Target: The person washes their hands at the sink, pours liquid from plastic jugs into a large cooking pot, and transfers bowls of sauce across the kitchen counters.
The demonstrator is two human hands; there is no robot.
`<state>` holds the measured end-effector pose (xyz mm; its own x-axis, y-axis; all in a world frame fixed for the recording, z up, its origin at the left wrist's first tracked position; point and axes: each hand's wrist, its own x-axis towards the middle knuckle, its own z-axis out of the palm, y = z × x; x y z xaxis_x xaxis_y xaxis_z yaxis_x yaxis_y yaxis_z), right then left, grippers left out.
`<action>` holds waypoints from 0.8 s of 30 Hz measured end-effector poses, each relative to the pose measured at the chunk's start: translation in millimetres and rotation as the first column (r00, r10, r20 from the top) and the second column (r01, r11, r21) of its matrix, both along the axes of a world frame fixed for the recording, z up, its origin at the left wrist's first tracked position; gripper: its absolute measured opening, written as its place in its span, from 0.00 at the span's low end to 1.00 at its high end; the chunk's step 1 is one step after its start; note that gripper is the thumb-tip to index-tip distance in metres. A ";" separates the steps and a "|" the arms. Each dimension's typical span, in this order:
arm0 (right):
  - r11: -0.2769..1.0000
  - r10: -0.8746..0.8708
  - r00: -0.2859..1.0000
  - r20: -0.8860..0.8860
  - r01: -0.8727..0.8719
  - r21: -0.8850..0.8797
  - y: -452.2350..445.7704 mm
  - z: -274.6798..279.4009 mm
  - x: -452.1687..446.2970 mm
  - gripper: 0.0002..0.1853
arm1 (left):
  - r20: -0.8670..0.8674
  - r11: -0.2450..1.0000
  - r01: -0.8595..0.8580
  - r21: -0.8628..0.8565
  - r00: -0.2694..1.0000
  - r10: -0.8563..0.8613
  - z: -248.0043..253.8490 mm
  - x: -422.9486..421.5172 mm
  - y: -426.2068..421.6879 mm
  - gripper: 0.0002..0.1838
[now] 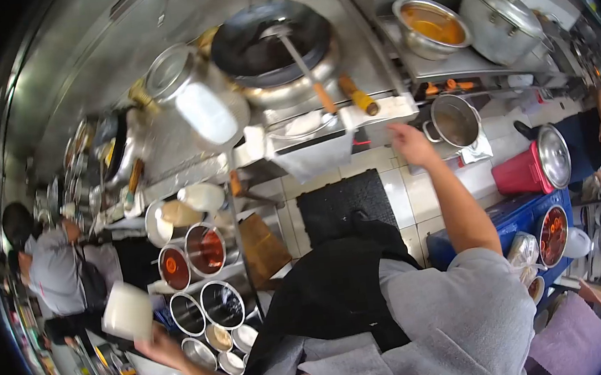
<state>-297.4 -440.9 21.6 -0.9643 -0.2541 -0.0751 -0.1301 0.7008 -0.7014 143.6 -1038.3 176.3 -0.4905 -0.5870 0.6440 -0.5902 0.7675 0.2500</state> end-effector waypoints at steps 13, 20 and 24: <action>0.949 0.155 0.988 0.002 -0.148 -0.279 73.2 126.2 22.9 0.16 | 0.164 -0.175 0.865 0.471 -0.281 -0.946 40.4 -444.2 421.2 0.16; 0.955 -0.187 0.982 -0.019 0.177 -0.237 104.0 94.7 34.7 0.16 | -0.441 -0.354 0.335 0.873 0.231 -0.867 -34.7 -538.1 462.1 0.28; 0.956 -0.283 0.959 -0.002 0.282 -0.087 107.2 90.7 27.7 0.16 | -0.413 -0.409 0.095 0.908 0.028 -0.910 -91.2 -591.5 489.7 0.19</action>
